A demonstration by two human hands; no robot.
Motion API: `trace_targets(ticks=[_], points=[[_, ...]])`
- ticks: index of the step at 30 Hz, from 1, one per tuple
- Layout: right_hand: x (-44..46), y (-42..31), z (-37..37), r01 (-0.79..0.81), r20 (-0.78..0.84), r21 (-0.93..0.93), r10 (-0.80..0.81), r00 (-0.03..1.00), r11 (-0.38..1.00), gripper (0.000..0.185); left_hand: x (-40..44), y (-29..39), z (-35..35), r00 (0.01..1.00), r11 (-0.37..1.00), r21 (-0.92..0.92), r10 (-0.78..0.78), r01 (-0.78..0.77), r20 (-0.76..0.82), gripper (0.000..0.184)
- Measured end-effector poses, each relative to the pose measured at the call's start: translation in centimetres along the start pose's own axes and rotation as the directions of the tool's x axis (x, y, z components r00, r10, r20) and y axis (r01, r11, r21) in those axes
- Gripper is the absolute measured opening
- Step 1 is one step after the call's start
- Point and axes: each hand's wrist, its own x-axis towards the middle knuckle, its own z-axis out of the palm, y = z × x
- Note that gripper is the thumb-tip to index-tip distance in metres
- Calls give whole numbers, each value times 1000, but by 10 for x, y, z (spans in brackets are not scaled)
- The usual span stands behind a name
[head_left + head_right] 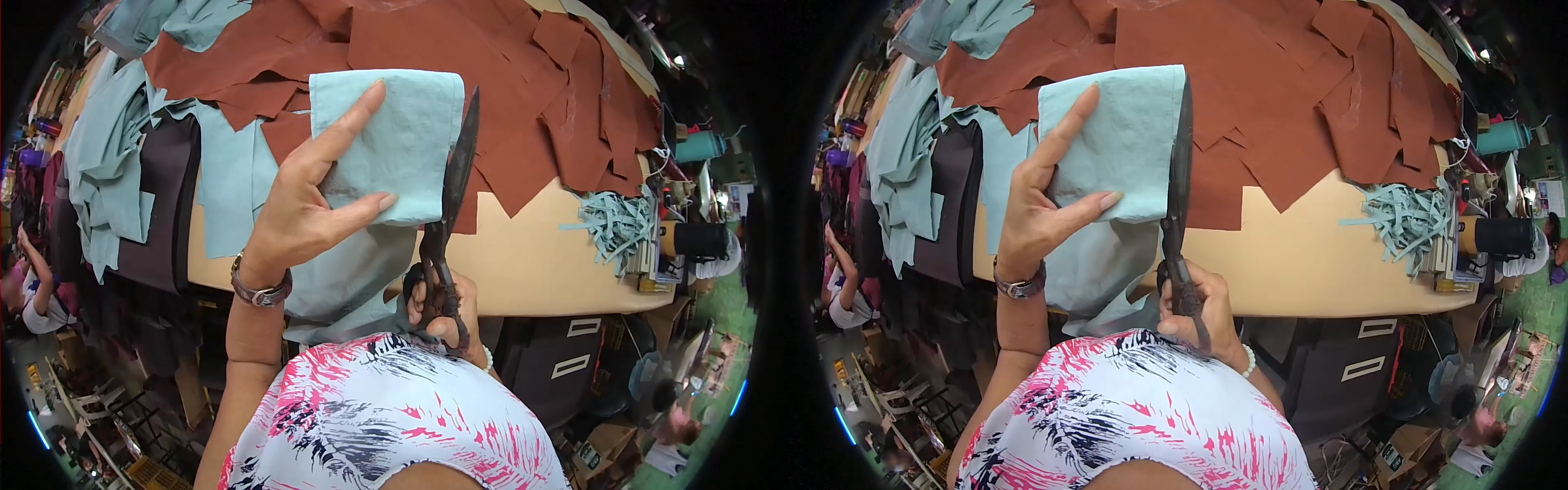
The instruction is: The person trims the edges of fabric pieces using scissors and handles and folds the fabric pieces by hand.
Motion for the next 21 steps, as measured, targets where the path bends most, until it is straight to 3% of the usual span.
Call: trace_targets(ticks=[21], points=[[-10,3,-3,-2,-10,-53,2,1000,999,51,-3,4,2,998,997,47,69,-68,-11,75]])
